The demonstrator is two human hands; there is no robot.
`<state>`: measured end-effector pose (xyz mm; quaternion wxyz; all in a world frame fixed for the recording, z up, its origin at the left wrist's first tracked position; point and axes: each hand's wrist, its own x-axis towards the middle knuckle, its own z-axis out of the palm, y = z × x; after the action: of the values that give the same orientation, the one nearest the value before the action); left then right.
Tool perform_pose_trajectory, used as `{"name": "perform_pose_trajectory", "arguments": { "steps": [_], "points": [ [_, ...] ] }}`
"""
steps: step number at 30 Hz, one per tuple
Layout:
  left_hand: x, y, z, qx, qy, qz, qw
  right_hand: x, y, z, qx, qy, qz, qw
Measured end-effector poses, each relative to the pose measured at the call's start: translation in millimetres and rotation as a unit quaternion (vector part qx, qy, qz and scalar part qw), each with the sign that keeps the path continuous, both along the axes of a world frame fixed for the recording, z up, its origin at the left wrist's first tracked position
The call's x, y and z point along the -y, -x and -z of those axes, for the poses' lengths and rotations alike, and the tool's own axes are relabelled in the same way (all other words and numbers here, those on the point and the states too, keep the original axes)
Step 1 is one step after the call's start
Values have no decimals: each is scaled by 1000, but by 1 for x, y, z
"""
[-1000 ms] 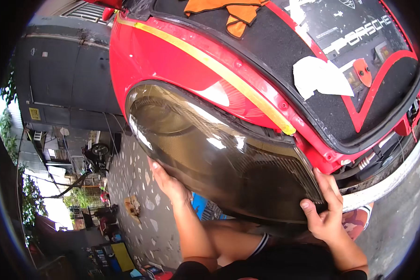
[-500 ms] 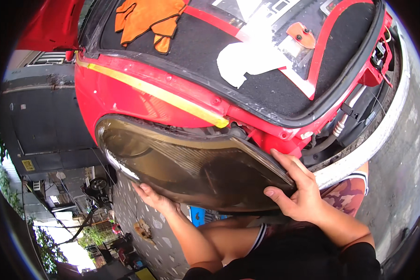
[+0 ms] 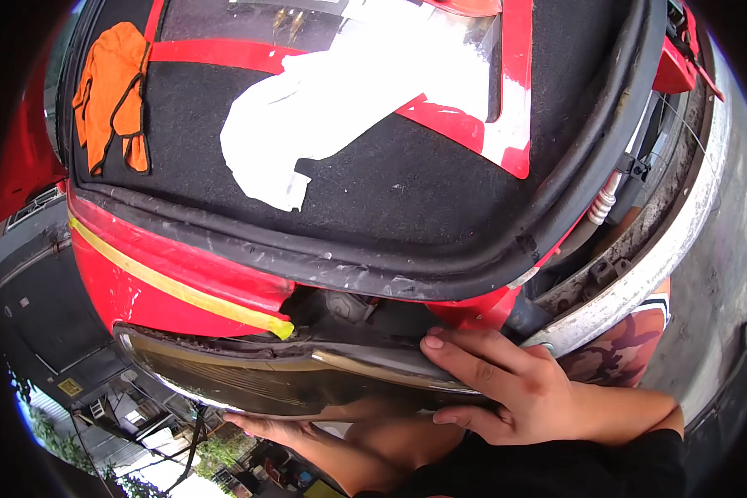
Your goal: The person installs a headlight onto a red car. They repeatedly position and adjust the headlight into the front housing, then use a socket wrench to tighten bolts securing it in place.
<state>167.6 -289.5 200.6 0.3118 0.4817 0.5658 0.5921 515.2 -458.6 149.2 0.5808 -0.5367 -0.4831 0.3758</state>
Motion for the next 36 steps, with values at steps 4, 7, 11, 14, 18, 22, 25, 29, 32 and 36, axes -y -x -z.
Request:
{"name": "perform_pose_trajectory", "arguments": {
  "steps": [4, 7, 11, 14, 18, 22, 25, 29, 32, 36],
  "points": [
    [-3, -17, -1, -20, -6, -25, 999, -1, -3, 1, 20, 4, 2, 1000],
    [-2, -13, -1, 4, -21, -3, 1000, -1, -3, -3, 42, 8, 14, 999],
    [-9, -15, 6, -16, -34, -18, 999, -8, -7, -3, 47, 3, 14, 999],
    [-9, -20, 7, -29, -31, -29, 999, -8, -12, -4, 17, 31, -20, 999],
    [-6, -18, -1, -47, -38, -36, 998, -12, -13, -11, 12, 75, -52, 996],
    [-2, -18, -5, -28, -27, -28, 999, -12, -19, -8, 24, 89, -105, 990],
    [-1, -22, -5, -23, -19, -25, 999, -11, -20, -10, 12, 72, -107, 992],
    [0, -17, -1, -36, -19, -21, 999, -9, -27, -1, -14, 69, -98, 993],
    [4, -15, -3, -46, -20, -28, 998, -7, -22, 7, -35, 57, -92, 994],
    [3, -12, -6, -50, -17, -20, 998, -4, -17, 10, -53, 55, -85, 993]
  ]
}}
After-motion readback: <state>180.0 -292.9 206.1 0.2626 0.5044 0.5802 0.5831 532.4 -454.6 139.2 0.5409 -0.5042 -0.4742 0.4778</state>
